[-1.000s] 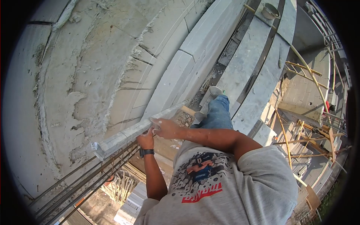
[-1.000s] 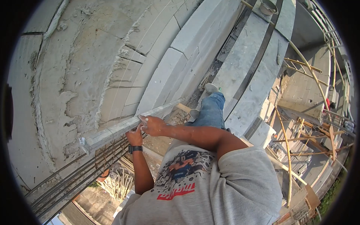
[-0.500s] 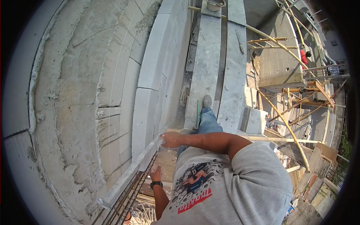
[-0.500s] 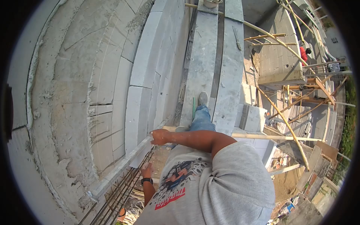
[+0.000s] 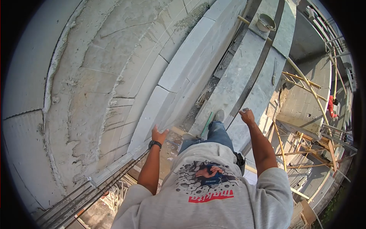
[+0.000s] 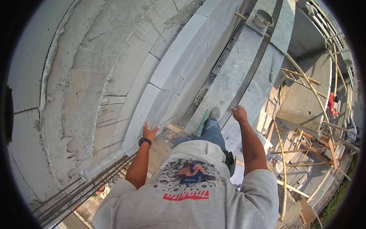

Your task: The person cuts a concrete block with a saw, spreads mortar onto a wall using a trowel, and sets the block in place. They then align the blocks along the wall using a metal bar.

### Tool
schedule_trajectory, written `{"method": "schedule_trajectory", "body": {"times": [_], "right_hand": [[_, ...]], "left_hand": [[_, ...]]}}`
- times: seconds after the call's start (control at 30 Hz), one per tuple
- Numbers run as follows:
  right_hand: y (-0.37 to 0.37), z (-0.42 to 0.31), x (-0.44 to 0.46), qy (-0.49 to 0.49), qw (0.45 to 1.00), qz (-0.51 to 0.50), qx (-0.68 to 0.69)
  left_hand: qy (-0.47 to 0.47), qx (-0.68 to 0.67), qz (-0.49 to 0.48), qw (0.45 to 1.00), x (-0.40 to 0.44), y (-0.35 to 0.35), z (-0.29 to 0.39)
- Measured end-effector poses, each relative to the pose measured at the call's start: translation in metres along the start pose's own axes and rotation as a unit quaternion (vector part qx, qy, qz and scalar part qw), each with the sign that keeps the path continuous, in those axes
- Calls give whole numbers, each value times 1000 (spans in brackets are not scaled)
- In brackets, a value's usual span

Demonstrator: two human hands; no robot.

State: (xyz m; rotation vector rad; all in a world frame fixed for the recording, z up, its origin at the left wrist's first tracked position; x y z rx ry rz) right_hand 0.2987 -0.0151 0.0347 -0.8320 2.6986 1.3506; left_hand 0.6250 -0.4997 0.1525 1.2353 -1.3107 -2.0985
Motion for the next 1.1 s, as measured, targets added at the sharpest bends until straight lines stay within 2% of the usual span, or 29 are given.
{"method": "schedule_trajectory", "body": {"times": [0.07,0.13,0.2,0.27,0.3,0.33,0.4,0.43,0.47,0.5,0.6,0.67,0.83,0.9,0.97,1.07,1.1], "right_hand": [[-4,-4,6,-139,980,-21,144],[8,-44,0,-244,926,-60,283],[7,-65,-13,-290,871,-69,390],[1,-52,-24,-267,882,-170,350],[-19,3,-30,-12,949,-212,235],[-32,51,-30,242,935,-236,106],[9,39,-20,0,957,-261,131],[35,26,-14,-123,947,-263,139],[53,20,-9,-243,924,-259,145],[67,26,1,-297,909,-208,207],[102,38,38,-348,880,-108,304],[118,26,57,-349,873,-73,333],[114,-4,89,-271,907,-88,310],[100,-15,89,-198,915,-102,335],[64,20,92,-103,956,-124,247],[72,11,73,-76,966,-169,181],[94,-4,67,-113,958,-198,173]], "left_hand": [[88,68,16,994,24,-30,-23],[185,33,-23,982,23,-12,-6],[237,-13,-48,970,20,0,5],[244,-62,-54,966,23,0,13],[249,-21,-23,968,30,-12,12],[260,-36,-18,965,34,-13,14],[280,-58,-15,958,41,-17,15],[282,-92,-17,955,39,-10,20],[277,-90,-25,956,36,-4,30],[271,-88,-30,958,36,2,39],[225,-65,-1,972,41,1,69],[180,-49,27,982,44,-8,89],[63,-29,59,996,69,-10,169],[28,-1,60,998,85,-6,198],[-11,15,64,998,117,4,231],[-34,18,30,999,152,10,262],[-31,22,6,999,159,22,277]]}}
Point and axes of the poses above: each hand's wrist, its own x-axis towards the middle knuckle, its own y-axis out of the back of the hand, z = x × y, the point moved 1 cm from there along x, towards the middle knuckle, and after that the axes turned 11 degrees about x, right-handed, at the moved point
